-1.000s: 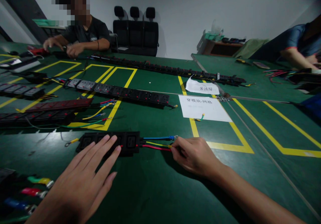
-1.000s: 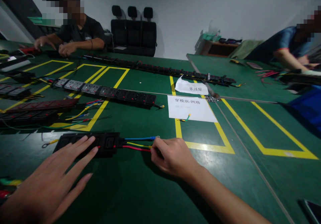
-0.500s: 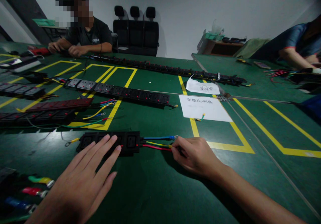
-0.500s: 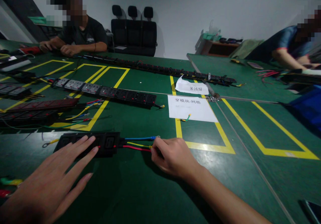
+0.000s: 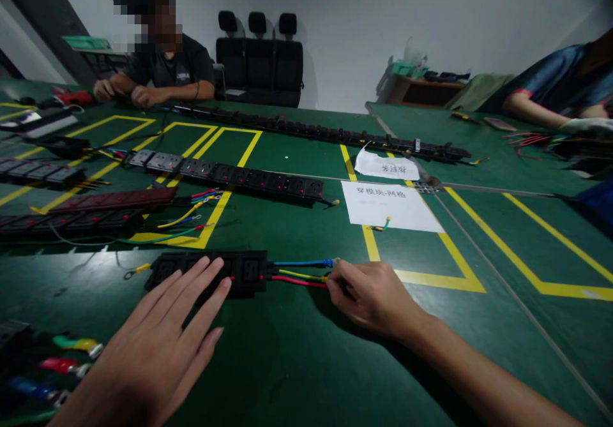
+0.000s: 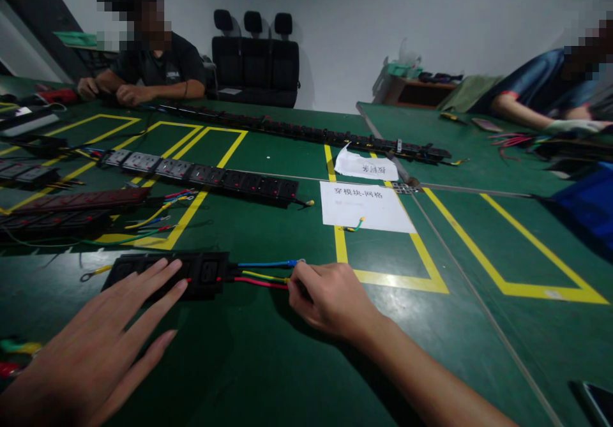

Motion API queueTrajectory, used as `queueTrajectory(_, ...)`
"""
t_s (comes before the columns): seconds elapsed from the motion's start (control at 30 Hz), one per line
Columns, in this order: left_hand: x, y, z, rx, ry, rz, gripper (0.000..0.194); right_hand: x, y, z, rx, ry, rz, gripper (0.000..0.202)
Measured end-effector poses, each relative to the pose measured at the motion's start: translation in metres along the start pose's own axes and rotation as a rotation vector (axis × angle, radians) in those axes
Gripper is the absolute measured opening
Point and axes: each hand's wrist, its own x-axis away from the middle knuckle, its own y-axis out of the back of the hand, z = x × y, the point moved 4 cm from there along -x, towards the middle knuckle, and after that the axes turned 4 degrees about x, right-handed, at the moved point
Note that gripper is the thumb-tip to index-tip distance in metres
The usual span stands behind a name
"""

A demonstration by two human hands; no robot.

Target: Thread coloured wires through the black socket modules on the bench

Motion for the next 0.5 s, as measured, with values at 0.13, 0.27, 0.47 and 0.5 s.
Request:
queueTrajectory(0.13,0.0002,0.0001,0.0001,-0.013,-0.011,0.000,0.048,-0.0010,0.0002,-0.0002,-0.008,-0.013,0.013,0.016)
queueTrajectory(0.27,0.0011,-0.0001,0.0006,-0.023,-0.012,0.001,0.051,-0.0012,0.0003,-0.0004,-0.001,-0.013,0.028,0.016)
queueTrajectory(0.47,0.0015,-0.0001,0.0008,0.003,-0.012,0.004,0.049,-0.0006,0.0002,0.0001,0.001,-0.007,0.021,0.016)
queueTrajectory(0.5,0.0013,-0.0002,0.0008,0.002,-0.012,0.004,0.049,-0.0007,0.0002,0.0002,0.004,-0.006,0.016,0.017)
